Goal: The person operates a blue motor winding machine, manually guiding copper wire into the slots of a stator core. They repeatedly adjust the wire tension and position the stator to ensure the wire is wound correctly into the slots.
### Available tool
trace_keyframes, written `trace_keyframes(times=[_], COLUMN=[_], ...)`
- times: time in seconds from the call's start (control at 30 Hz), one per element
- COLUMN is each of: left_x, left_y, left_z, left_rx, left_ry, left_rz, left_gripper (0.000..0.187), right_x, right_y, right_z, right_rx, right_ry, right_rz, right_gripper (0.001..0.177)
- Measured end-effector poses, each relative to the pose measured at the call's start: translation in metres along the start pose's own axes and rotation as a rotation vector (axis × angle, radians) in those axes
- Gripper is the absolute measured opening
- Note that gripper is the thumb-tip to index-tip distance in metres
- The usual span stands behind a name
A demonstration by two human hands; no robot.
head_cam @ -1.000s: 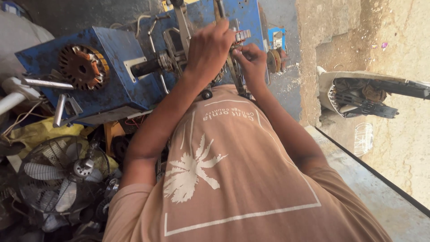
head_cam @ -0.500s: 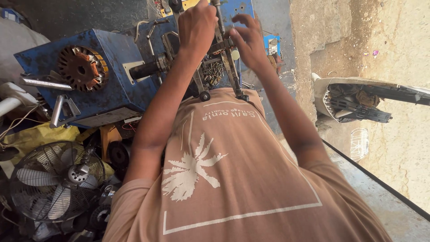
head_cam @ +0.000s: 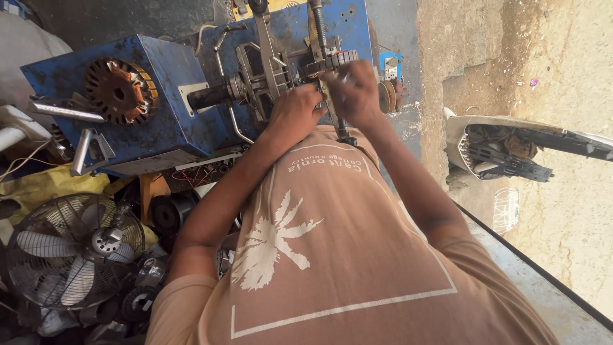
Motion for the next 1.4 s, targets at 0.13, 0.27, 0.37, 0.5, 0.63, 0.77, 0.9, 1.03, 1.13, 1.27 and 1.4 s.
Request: trace_keyframes(times=[0.13,0.27,0.37,0.5,0.63,0.77,0.9,1.03,1.13,1.27,1.4], left_x=[0.002,0.036,0.085,0.118,0.11,0.072,0.035,0.002,-0.007,-0.019,-0.012], left_y=[-0.027,-0.051,-0.056,-0.054,-0.056,-0.072,-0.053,-0.024,-0.013,-0.009,0.012], left_z=[-0.019,-0.03,-0.004,0.042,0.049,0.025,0.009,-0.014,-0.014,-0.009,-0.011], left_rx=[0.192,0.407,0.455,0.409,0.371,0.217,-0.121,-0.149,-0.117,-0.072,-0.007], left_ry=[0.127,0.31,0.217,0.121,0.062,0.009,-0.095,0.083,0.039,0.044,0.101], left_rz=[-0.156,-0.43,-0.466,-0.389,-0.38,-0.476,-0.26,-0.251,-0.251,-0.266,0.012], left_gripper=[0.006,0.008,0.018,0.019,0.019,0.021,0.018,0.018,0.013,0.011,0.022], right_x=[-0.024,-0.049,-0.059,-0.045,0.006,0.043,0.042,0.042,0.039,0.043,0.049], right_y=[0.008,0.054,0.08,0.054,-0.005,0.013,0.042,0.052,0.056,0.052,0.022], right_z=[-0.008,-0.046,-0.062,-0.057,-0.028,-0.05,-0.078,-0.093,-0.094,-0.093,-0.06], right_rx=[0.242,1.088,1.4,1.004,0.265,0.275,0.444,0.466,0.504,0.554,0.275], right_ry=[0.311,0.714,1.006,0.895,0.364,0.31,0.49,0.519,0.657,0.744,0.267], right_rz=[0.1,-0.101,-0.145,-0.168,-0.025,0.284,0.37,0.423,0.545,0.633,0.129], right_gripper=[0.022,0.014,0.013,0.012,0.017,0.03,0.025,0.025,0.025,0.026,0.014])
Point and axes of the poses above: each hand's wrist, its own x-axis towards the middle knuckle, its own y-axis out of the palm, z = x × y, the point moved 6 cm from there along x, towards the middle knuckle, and after that the axes turned 13 degrees about z, right-handed, at the moved point
